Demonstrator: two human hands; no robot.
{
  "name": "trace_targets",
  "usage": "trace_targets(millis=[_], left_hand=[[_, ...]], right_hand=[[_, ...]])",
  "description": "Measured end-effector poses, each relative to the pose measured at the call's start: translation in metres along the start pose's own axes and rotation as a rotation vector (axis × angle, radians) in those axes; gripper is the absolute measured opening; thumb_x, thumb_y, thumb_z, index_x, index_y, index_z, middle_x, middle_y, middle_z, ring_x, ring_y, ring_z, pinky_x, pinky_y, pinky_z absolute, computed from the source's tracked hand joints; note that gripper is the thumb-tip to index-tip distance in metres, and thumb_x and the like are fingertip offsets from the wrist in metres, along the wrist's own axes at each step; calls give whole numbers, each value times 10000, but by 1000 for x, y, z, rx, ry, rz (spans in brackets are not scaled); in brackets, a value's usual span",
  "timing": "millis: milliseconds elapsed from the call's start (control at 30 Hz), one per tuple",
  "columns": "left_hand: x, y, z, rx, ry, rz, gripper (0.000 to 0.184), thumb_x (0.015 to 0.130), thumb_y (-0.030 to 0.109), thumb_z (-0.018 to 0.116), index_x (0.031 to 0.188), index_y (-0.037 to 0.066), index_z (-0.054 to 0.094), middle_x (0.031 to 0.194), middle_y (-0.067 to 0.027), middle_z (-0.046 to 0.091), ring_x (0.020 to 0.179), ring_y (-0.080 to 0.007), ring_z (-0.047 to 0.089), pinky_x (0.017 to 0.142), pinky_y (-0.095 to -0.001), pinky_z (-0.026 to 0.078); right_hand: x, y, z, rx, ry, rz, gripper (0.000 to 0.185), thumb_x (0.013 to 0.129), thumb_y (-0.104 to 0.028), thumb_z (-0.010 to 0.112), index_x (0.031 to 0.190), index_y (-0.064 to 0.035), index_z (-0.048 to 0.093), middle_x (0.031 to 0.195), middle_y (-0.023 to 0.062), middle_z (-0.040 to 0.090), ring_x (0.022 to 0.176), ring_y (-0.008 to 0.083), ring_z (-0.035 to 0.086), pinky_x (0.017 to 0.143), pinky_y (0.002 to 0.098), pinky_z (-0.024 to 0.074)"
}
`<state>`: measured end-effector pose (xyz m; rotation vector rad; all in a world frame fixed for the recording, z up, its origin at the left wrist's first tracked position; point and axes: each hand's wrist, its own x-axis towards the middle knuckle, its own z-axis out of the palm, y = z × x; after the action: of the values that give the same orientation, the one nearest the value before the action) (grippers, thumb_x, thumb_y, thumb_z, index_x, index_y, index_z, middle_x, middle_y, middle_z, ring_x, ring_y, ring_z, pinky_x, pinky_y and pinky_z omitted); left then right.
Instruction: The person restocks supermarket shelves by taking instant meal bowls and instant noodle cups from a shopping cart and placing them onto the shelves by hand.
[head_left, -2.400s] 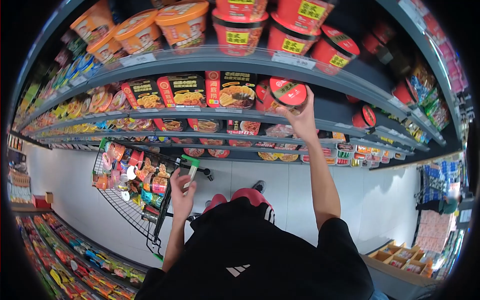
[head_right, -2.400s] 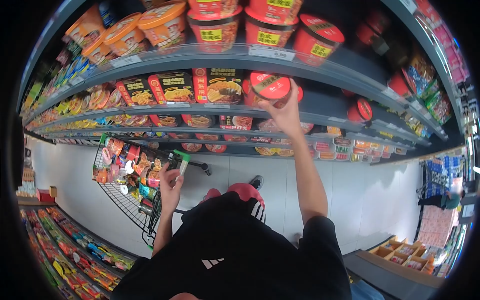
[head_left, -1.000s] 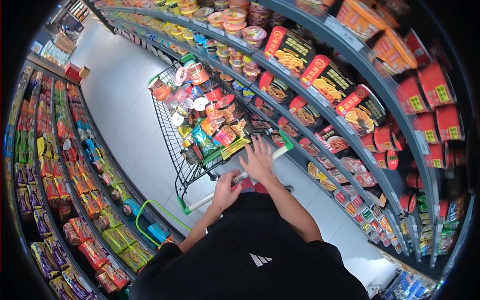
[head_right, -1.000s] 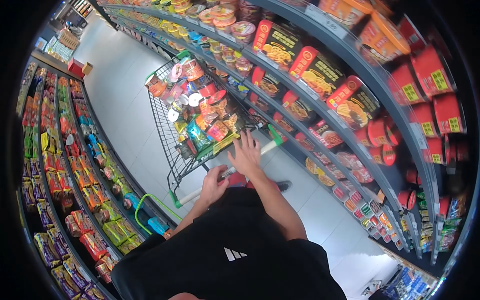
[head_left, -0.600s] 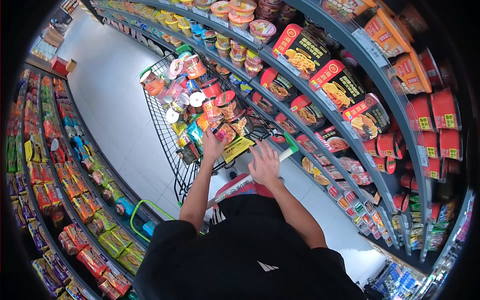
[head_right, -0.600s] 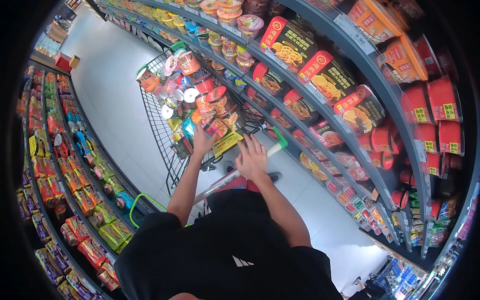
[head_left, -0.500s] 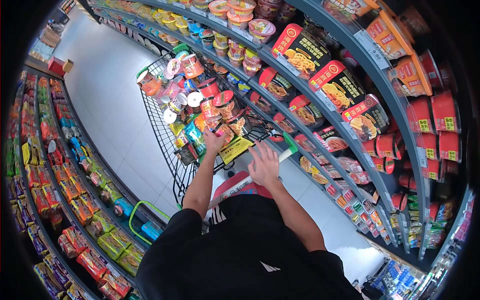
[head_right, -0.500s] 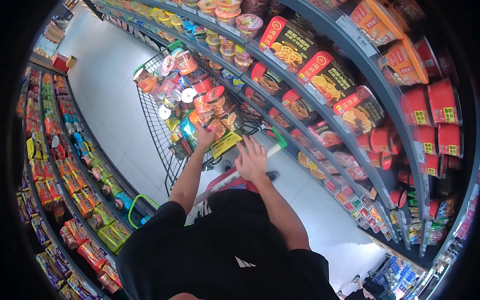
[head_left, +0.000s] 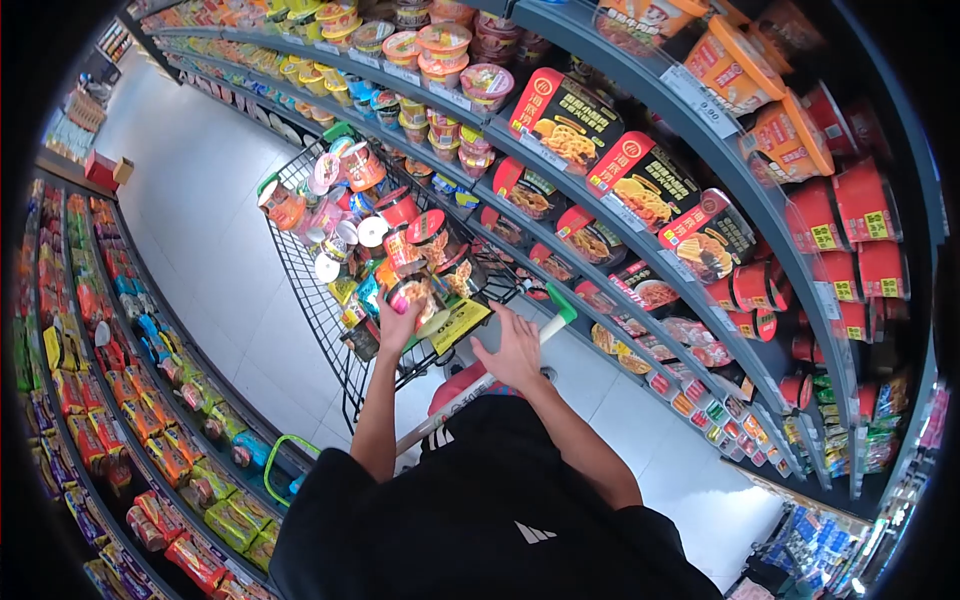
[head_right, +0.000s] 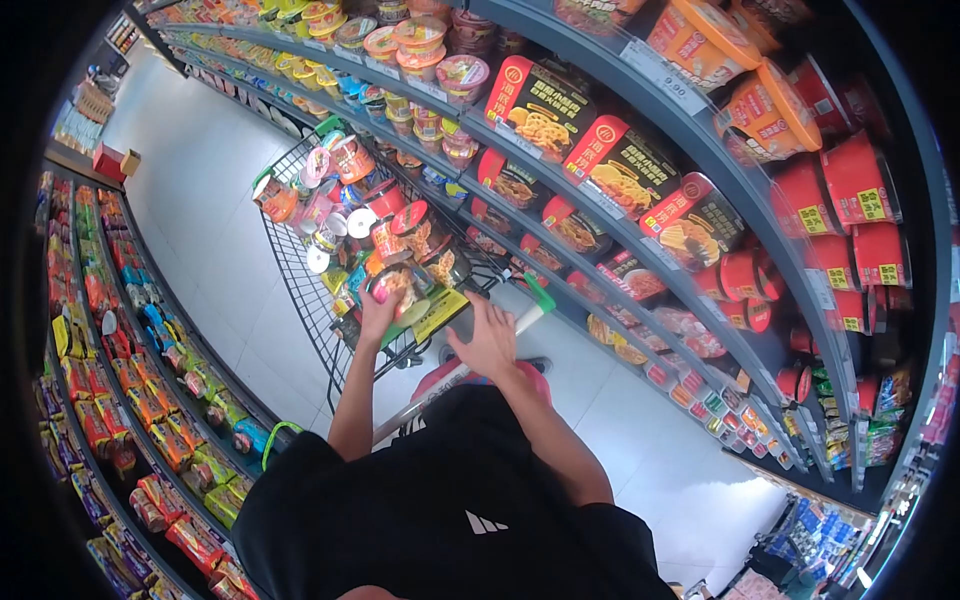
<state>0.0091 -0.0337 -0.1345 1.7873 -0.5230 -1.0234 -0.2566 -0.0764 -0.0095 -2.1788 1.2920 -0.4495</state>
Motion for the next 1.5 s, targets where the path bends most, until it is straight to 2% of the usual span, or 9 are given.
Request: trace_targets(millis=[233, 400, 567, 733, 967, 1200, 1333, 1400, 1500], left_hand=[[-108, 80, 5, 103, -94, 410, 1075, 808, 87, 902, 1656, 12, 247, 1510, -188, 449, 1416, -296, 510, 1167, -430, 479], [-100, 105, -14, -344, -421, 231, 925, 852, -69, 588, 1699, 130, 275, 1562, -177, 507, 1252, -257, 652, 914, -362, 562], [18, 28, -10, -76, -102, 45, 659, 1004, 154, 649, 1598, 33, 391, 1368, -169, 651, 1175, -228, 686, 923, -338, 569], [173, -110, 11, 106, 89, 95, 952, 905, 427, 864, 1560, -33, 348, 1318, -202, 671, 1099, -252, 693, 965, -364, 559], [174, -85, 44, 2, 170, -73, 952, 858, 525, 905, 1450, -27, 404, 1265, -187, 667, 1107, -266, 682, 972, -388, 558], [121, -54, 16, -455, 171, -421, 723, 853, 467, 914, 1305, 64, 518, 1076, -144, 717, 860, -223, 728, 639, -319, 589], [49, -40, -27, -550, 53, -327, 597, 923, 426, 872, 1300, 70, 576, 1148, -92, 689, 872, -254, 718, 735, -325, 607], [6, -18, -45, -501, 29, -305, 687, 979, 527, 770, 1411, 36, 559, 1298, -126, 644, 1182, -285, 666, 1007, -369, 567], [-46, 6, -56, -728, -19, -220, 683, 1002, 487, 759, 1485, 76, 505, 1385, -128, 633, 1238, -285, 640, 1081, -423, 522]], right_hand=[[15, -17, 41, 780, -98, 162, 1015, 939, -387, 857, 1618, 9, 215, 1420, 234, 583, 1281, 313, 625, 1074, 461, 513], [14, -12, 43, 869, 24, 282, 889, 855, -311, 931, 1471, 37, 393, 1323, 211, 691, 1190, 282, 709, 1013, 412, 571], [13, -20, 20, 779, 38, 275, 818, 828, -262, 937, 1417, 21, 445, 1254, 206, 740, 1134, 291, 753, 971, 418, 593], [7, -16, 22, 662, -1, 201, 862, 800, -276, 952, 1432, 7, 438, 1271, 228, 729, 1192, 363, 737, 1011, 457, 578], [11, -23, 13, 693, -13, 266, 911, 809, -324, 942, 1474, 11, 417, 1262, 249, 742, 1181, 401, 744, 1012, 494, 592], [10, -22, 12, 677, 5, 299, 950, 804, -348, 950, 1498, 14, 411, 1272, 267, 736, 1189, 437, 731, 1021, 494, 587], [9, -26, 4, 643, -28, 345, 965, 818, -406, 940, 1518, -7, 410, 1278, 263, 732, 1217, 448, 715, 1029, 486, 578], [7, -23, 7, 666, -2, 285, 966, 824, -429, 933, 1526, -22, 408, 1286, 265, 728, 1234, 448, 706, 1039, 490, 569], [6, -24, 7, 664, -2, 240, 958, 826, -403, 928, 1535, -28, 406, 1309, 249, 719, 1246, 431, 703, 1053, 483, 559]])
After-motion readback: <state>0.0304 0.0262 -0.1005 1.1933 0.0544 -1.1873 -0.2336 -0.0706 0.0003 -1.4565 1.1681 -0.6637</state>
